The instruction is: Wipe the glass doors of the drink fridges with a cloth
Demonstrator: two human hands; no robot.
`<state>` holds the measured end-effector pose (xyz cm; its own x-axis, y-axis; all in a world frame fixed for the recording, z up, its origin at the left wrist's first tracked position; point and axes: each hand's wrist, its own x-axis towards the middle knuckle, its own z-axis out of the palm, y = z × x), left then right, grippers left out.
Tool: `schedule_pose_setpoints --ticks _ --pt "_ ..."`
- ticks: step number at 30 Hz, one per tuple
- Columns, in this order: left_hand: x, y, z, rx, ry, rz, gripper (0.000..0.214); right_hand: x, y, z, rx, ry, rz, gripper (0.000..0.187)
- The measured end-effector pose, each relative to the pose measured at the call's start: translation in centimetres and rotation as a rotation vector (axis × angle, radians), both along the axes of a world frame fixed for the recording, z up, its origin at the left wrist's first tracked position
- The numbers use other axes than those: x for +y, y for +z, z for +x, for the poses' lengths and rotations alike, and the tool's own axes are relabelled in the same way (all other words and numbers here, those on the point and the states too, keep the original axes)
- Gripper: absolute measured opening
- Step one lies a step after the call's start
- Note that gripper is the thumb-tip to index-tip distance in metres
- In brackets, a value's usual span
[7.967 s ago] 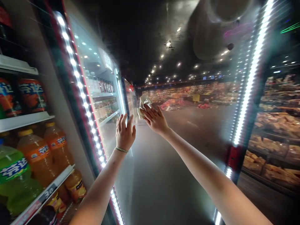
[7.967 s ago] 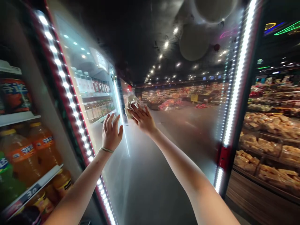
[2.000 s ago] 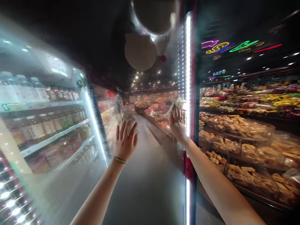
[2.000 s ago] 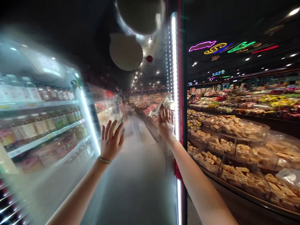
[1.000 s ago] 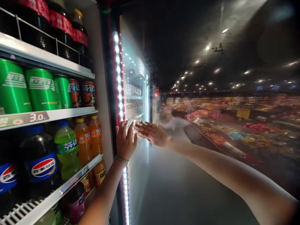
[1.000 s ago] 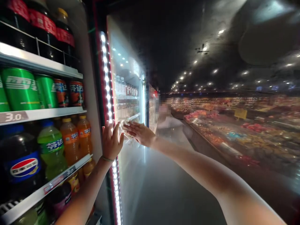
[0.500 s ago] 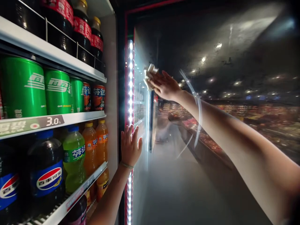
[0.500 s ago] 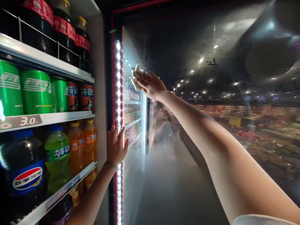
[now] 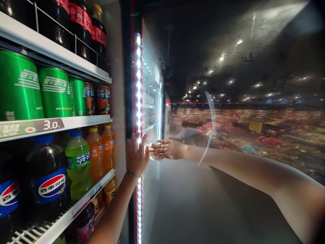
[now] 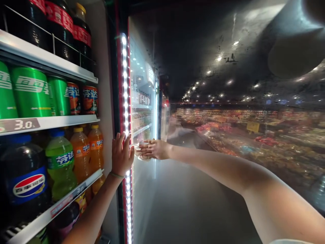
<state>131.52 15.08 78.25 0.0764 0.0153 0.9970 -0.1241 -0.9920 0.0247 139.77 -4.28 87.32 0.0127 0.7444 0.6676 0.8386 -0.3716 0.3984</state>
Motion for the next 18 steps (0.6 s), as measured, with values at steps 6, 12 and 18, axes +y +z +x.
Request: schedule_pose_setpoints --ticks 6,12,18 --pt "-1.8 1.1 0.6 -0.007 -0.001 0.040 0.054 -4.3 17.3 0.7 -0.417 -0.076 -0.256 0.059" --pt "-5.0 1.5 2.5 -0.005 -0.074 0.084 0.056 -8.3 24.2 2.1 -0.362 -0.187 0.062 0.064" --pt "-6.9 1.3 4.1 -0.005 -0.174 -0.062 0.052 -10.1 5.8 0.4 -0.257 -0.069 -0.435 0.064"
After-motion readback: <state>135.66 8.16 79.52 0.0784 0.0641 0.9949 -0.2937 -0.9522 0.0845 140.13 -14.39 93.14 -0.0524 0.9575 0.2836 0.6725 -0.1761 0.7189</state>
